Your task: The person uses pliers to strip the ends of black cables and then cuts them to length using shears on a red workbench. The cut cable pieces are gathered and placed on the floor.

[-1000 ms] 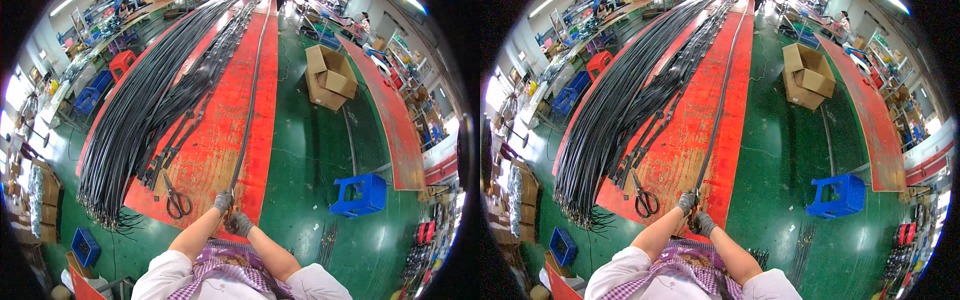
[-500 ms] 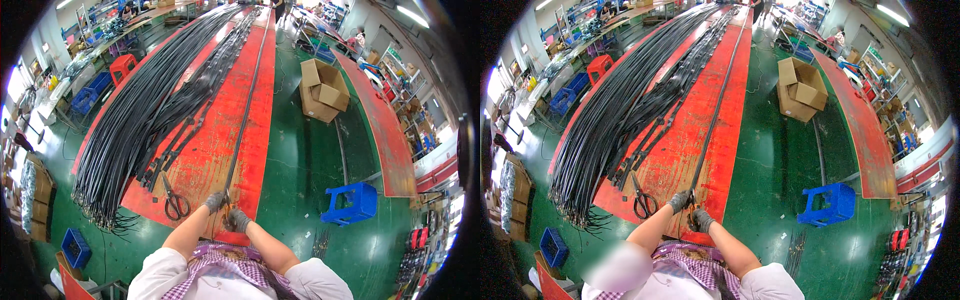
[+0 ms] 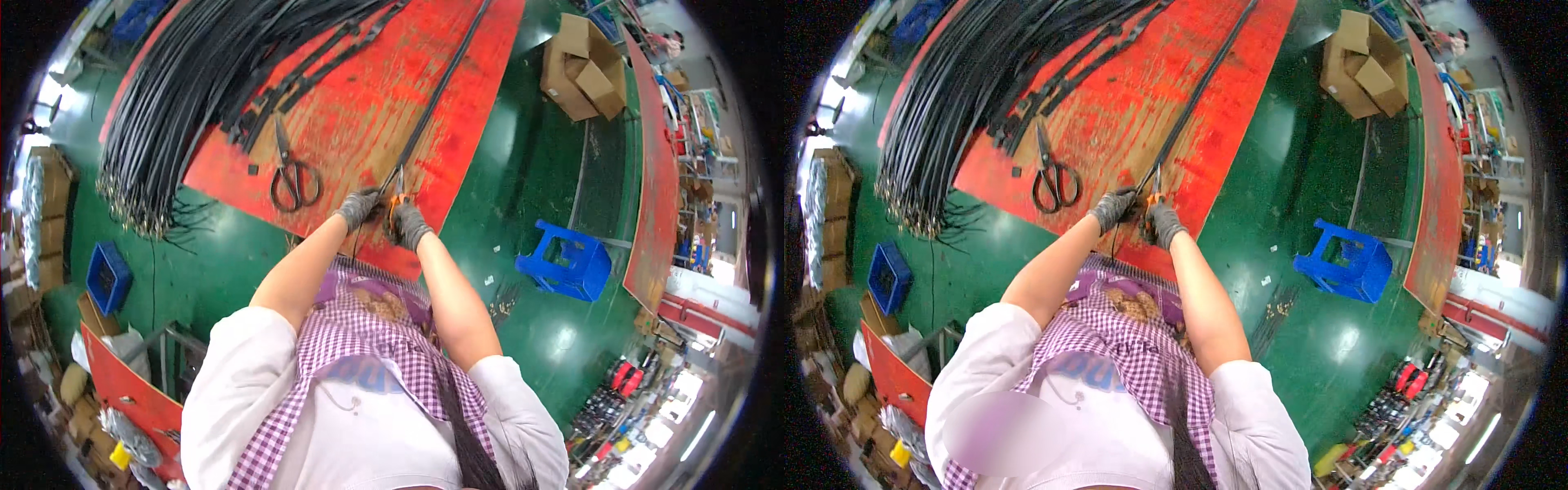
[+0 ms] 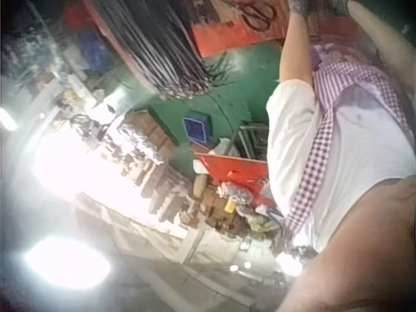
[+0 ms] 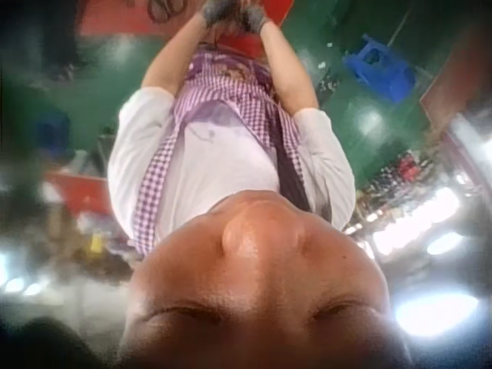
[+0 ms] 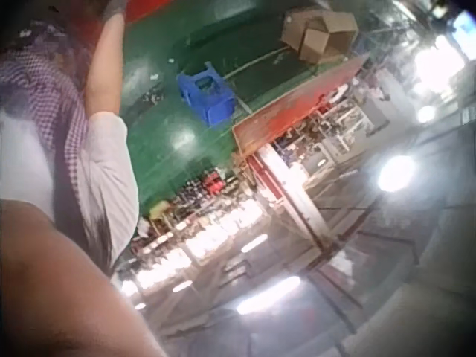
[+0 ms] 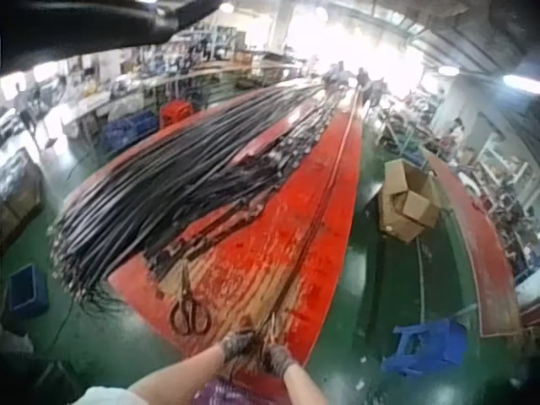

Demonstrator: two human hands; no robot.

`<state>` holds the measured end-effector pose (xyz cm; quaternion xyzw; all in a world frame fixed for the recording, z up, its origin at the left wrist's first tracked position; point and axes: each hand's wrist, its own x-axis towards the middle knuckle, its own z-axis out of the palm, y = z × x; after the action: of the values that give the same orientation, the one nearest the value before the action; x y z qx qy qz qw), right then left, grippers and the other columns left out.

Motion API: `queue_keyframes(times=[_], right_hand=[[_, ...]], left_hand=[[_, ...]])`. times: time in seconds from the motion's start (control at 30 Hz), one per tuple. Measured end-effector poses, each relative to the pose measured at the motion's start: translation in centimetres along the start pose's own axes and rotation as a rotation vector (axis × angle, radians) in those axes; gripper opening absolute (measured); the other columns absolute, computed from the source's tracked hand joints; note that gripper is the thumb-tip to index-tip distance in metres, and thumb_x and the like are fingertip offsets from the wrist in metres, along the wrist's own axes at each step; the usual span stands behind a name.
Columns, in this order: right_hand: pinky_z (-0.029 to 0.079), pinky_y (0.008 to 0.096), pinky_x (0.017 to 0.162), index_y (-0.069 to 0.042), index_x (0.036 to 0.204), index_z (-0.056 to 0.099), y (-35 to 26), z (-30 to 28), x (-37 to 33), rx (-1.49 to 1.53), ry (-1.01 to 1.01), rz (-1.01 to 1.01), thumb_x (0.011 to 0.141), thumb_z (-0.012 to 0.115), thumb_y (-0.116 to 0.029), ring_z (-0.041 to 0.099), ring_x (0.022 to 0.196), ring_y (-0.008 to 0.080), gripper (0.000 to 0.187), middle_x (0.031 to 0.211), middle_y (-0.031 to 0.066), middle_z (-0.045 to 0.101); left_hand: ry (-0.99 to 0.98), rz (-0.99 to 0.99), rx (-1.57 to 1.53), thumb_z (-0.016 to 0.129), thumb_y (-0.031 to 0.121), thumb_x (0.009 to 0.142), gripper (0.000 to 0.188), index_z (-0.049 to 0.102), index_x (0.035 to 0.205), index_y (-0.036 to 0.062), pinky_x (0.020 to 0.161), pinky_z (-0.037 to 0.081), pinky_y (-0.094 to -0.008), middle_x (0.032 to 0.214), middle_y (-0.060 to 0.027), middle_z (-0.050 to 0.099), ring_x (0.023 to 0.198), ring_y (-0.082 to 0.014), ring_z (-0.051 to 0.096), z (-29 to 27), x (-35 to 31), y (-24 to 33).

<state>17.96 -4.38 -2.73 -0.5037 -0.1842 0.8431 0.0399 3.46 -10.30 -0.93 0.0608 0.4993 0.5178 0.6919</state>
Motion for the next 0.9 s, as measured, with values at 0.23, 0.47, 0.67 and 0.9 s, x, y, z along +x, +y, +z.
queue_keyframes(times=[0.23, 0.47, 0.67, 0.9], right_hand=[[0.032, 0.031, 0.032, -0.009, 0.064, 0.042, -2.7, 5.6, -3.5, -0.134, 0.248, 0.002, 0.064, 0.043, -0.013, 0.041, 0.037, 0.0209, 0.005, 0.048, 0.0058, 0.041], [0.034, 0.0324, 0.032, -0.009, 0.061, 0.048, 0.7, 7.0, -2.5, -0.228, 0.267, -0.097, 0.071, 0.043, -0.021, 0.042, 0.035, 0.0195, 0.017, 0.044, 0.0064, 0.042], [0.032, 0.0316, 0.03, -0.008, 0.063, 0.041, 0.1, 3.9, -0.7, -0.208, 0.378, 0.051, 0.066, 0.044, -0.013, 0.038, 0.034, 0.0202, 0.007, 0.046, 0.0057, 0.038], [0.032, 0.0323, 0.031, -0.006, 0.068, 0.041, -0.4, 6.1, -2.4, -0.172, 0.311, 0.025, 0.063, 0.043, -0.011, 0.042, 0.037, 0.0219, 0.007, 0.05, 0.0068, 0.041]], left_hand=[[0.257, 0.135, 0.154, 0.052, 0.011, 0.077, 0.023, 0.054, 0.098, 0.0017, 0.061, 0.042, -0.0233, 0.08, -0.0027, 0.057, 0.066, -0.011, 0.052, 1.3, 0.4, 0.8], [0.37, 0.293, 0.209, 0.055, 0.011, 0.075, 0.019, 0.057, 0.091, 0.001, 0.061, 0.041, -0.0221, 0.077, -0.0031, 0.058, 0.065, -0.009, 0.05, 1.7, 2.7, 0.6], [0.214, 0.054, 0.162, 0.058, 0.016, 0.074, 0.027, 0.054, 0.096, 0.0011, 0.067, 0.042, -0.023, 0.086, -0.0037, 0.057, 0.074, -0.01, 0.051, 1.8, 1.2, 1.5], [0.137, 0.176, 0.174, 0.06, 0.012, 0.072, 0.033, 0.052, 0.103, 0.0047, 0.067, 0.044, -0.0249, 0.085, -0.0032, 0.057, 0.076, -0.0111, 0.052, -0.4, 1.0, 0.5]])
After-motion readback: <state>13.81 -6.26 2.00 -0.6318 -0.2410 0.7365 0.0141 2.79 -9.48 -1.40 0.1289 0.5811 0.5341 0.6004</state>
